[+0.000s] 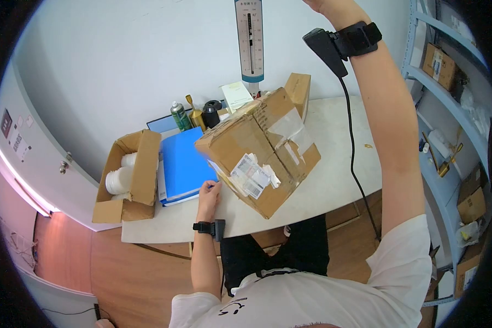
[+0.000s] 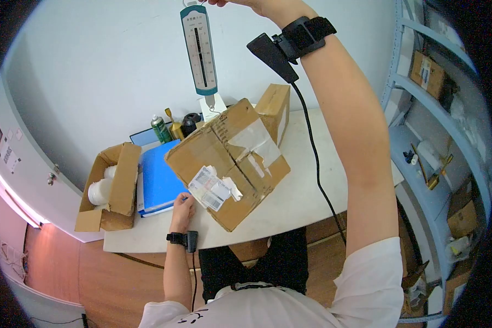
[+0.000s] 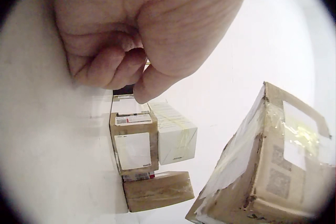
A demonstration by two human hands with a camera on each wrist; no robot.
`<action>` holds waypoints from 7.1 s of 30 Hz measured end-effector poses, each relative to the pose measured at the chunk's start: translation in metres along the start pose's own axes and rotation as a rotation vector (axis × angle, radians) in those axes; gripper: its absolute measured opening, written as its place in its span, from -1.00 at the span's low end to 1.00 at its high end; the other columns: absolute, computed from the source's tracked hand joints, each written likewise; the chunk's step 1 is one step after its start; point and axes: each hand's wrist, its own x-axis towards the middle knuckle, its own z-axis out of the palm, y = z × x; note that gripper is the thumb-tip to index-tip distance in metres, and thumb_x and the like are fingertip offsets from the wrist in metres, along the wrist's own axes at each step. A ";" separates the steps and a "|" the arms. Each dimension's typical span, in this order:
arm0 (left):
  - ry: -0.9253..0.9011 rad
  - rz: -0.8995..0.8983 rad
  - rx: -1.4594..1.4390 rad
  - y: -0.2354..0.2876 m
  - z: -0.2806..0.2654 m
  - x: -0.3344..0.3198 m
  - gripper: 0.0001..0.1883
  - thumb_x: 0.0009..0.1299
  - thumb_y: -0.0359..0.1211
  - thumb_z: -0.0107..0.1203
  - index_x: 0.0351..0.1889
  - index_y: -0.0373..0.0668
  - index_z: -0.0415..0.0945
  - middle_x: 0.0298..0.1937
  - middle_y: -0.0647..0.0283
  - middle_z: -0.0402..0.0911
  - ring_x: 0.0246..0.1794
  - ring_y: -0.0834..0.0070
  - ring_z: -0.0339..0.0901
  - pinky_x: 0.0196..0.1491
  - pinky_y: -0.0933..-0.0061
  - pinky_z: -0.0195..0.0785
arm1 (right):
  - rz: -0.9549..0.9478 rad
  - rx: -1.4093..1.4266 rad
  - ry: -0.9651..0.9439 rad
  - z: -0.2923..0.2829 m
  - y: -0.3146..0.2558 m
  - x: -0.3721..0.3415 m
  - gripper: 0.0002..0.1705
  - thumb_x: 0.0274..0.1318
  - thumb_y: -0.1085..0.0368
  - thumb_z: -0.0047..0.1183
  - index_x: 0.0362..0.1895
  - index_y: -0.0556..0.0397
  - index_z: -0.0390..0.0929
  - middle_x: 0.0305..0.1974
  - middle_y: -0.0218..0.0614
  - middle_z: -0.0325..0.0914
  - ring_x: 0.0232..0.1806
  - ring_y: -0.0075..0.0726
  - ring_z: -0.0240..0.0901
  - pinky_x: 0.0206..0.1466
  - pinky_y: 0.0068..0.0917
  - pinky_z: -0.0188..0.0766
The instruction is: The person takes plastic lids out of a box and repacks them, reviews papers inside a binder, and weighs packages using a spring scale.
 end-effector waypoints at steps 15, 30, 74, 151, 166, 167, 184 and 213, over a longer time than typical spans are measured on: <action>-0.026 -0.004 -0.054 -0.005 -0.008 0.007 -0.83 0.47 -0.38 0.20 -0.25 -0.06 0.38 -0.59 0.56 0.27 -0.71 0.77 0.09 -0.64 0.60 -0.13 | 0.018 -0.035 0.007 0.007 -0.003 0.002 -0.72 0.17 0.18 0.27 -0.33 0.20 0.75 -0.53 -0.33 0.60 -0.53 -0.52 0.42 -0.45 -0.54 0.34; -0.004 -0.007 -0.069 -0.006 -0.006 0.005 -0.84 0.48 -0.39 0.19 -0.25 -0.06 0.38 -0.60 0.57 0.26 -0.73 0.78 0.07 -0.66 0.60 -0.17 | 0.016 -0.013 0.007 0.007 -0.006 -0.003 -0.74 0.18 0.20 0.28 -0.33 0.18 0.74 -0.50 -0.33 0.62 -0.52 -0.53 0.43 -0.44 -0.56 0.36; -0.009 0.071 -0.029 -0.030 -0.015 0.021 -0.84 0.48 -0.37 0.19 -0.22 -0.08 0.38 -0.56 0.52 0.38 -0.67 0.77 0.18 -0.63 0.63 -0.03 | 0.013 -0.026 -0.015 0.009 -0.018 -0.007 -0.76 0.20 0.21 0.27 -0.34 0.15 0.74 -0.49 -0.36 0.63 -0.51 -0.55 0.43 -0.44 -0.57 0.37; 0.033 0.105 -0.638 0.002 0.031 -0.058 -0.31 0.59 0.11 -0.18 0.48 -0.18 0.19 0.49 0.10 0.29 0.49 0.11 0.18 0.51 -0.05 0.02 | 0.558 0.370 0.549 0.202 0.078 -0.336 -0.90 0.37 0.38 0.11 -0.22 0.17 0.56 -0.37 -0.37 0.55 -0.35 -0.47 0.46 -0.21 -0.54 0.42; -0.247 0.145 -0.455 0.001 0.061 -0.029 -0.30 0.64 0.07 -0.20 0.55 -0.22 0.06 0.55 0.18 0.20 0.52 0.34 0.15 0.54 0.24 -0.05 | 1.083 0.920 0.703 0.172 0.149 -0.394 -0.74 0.46 0.19 -0.02 -0.05 0.15 0.48 -0.13 -0.26 0.58 -0.19 -0.47 0.49 -0.13 -0.52 0.46; -0.214 0.088 -0.507 0.007 0.063 -0.033 -0.31 0.64 0.08 -0.20 0.52 -0.22 0.12 0.51 0.19 0.27 0.49 0.33 0.19 0.52 0.24 -0.02 | 1.096 0.960 0.657 0.165 0.157 -0.402 -0.75 0.46 0.20 -0.02 -0.05 0.14 0.47 -0.15 -0.23 0.57 -0.20 -0.43 0.49 -0.12 -0.50 0.48; -0.073 -0.093 -0.579 0.002 0.057 -0.022 -0.34 0.63 0.11 -0.22 0.41 -0.25 0.23 0.46 0.07 0.30 0.46 0.19 0.23 0.48 0.06 0.10 | 1.118 0.453 0.865 0.097 0.270 -0.488 -0.71 0.43 0.21 0.01 -0.06 0.23 0.52 -0.23 -0.24 0.56 -0.22 -0.36 0.49 -0.05 -0.39 0.50; -0.653 0.122 -0.014 0.022 0.352 0.061 -0.34 0.61 -0.07 -0.09 0.59 -0.07 0.01 0.41 0.17 0.28 0.41 0.42 0.22 0.39 0.28 0.11 | 0.872 0.313 0.514 -0.010 0.183 -0.472 -0.21 0.12 0.43 0.33 0.41 0.14 0.24 0.34 -0.20 0.37 0.37 -0.26 0.28 0.36 -0.28 0.33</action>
